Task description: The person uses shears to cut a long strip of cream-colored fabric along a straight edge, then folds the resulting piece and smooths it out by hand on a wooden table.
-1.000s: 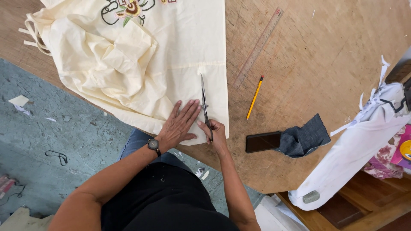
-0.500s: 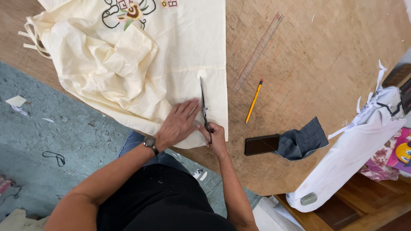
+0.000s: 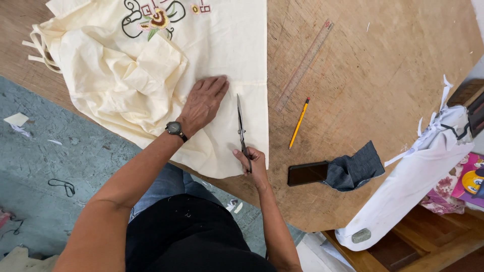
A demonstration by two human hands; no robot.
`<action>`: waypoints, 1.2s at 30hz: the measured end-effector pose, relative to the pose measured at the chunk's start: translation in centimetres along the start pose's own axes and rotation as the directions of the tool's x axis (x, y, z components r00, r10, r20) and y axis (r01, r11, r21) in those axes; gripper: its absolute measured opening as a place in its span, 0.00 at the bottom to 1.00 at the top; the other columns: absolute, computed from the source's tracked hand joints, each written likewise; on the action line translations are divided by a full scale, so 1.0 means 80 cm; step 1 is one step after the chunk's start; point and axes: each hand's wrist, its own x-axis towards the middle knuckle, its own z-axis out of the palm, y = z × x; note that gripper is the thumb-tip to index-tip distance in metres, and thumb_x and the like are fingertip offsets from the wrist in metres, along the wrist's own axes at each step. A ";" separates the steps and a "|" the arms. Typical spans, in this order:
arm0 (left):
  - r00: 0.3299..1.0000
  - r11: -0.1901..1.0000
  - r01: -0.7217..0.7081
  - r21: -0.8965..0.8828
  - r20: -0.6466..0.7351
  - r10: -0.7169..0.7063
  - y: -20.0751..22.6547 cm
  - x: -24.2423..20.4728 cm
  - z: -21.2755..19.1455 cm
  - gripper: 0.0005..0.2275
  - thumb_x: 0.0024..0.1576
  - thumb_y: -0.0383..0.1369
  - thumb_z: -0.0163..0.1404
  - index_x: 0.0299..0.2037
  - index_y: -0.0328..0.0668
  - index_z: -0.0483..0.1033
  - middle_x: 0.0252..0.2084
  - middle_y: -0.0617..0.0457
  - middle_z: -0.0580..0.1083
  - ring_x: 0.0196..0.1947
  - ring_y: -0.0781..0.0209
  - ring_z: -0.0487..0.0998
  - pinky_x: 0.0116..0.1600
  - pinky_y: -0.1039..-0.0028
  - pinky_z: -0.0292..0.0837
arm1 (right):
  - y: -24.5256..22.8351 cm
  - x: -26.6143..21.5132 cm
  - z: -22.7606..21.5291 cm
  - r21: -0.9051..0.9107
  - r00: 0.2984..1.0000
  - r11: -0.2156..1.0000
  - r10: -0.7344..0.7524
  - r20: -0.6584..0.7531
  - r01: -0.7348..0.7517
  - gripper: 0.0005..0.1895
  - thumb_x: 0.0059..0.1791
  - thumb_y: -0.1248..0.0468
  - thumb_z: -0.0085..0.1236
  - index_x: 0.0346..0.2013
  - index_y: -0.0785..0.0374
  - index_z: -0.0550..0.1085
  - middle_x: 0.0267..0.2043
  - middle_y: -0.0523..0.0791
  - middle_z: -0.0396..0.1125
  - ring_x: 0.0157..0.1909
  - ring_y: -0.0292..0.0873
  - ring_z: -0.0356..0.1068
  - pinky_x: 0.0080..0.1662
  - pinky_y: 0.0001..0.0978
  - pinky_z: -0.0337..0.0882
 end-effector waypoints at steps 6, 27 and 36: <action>1.000 1.000 -0.011 -0.001 0.003 0.011 0.001 0.001 -0.011 0.18 0.67 0.27 0.49 0.67 0.39 0.77 0.68 0.44 0.71 0.68 0.47 0.71 0.65 0.58 0.67 | -0.017 0.012 0.008 -0.002 1.000 1.000 0.012 -0.011 -0.013 0.26 0.48 0.56 0.78 0.17 0.61 0.68 0.09 0.46 0.59 0.10 0.35 0.60 0.13 0.23 0.60; 0.999 1.000 -0.002 -0.001 0.041 0.002 0.003 0.003 -0.022 0.19 0.65 0.28 0.52 0.67 0.37 0.76 0.70 0.43 0.70 0.69 0.46 0.70 0.64 0.58 0.68 | -0.014 0.021 0.016 -0.021 1.000 1.000 0.003 -0.027 -0.003 0.26 0.46 0.59 0.79 0.17 0.62 0.67 0.08 0.45 0.58 0.10 0.35 0.60 0.12 0.22 0.59; 0.999 1.000 0.001 -0.014 0.035 0.000 0.003 0.001 -0.018 0.20 0.66 0.29 0.51 0.69 0.38 0.75 0.71 0.43 0.70 0.69 0.46 0.70 0.65 0.57 0.67 | -0.028 0.035 0.025 0.021 0.999 1.000 -0.015 -0.048 0.016 0.27 0.46 0.56 0.80 0.17 0.60 0.68 0.10 0.43 0.58 0.11 0.34 0.60 0.13 0.21 0.59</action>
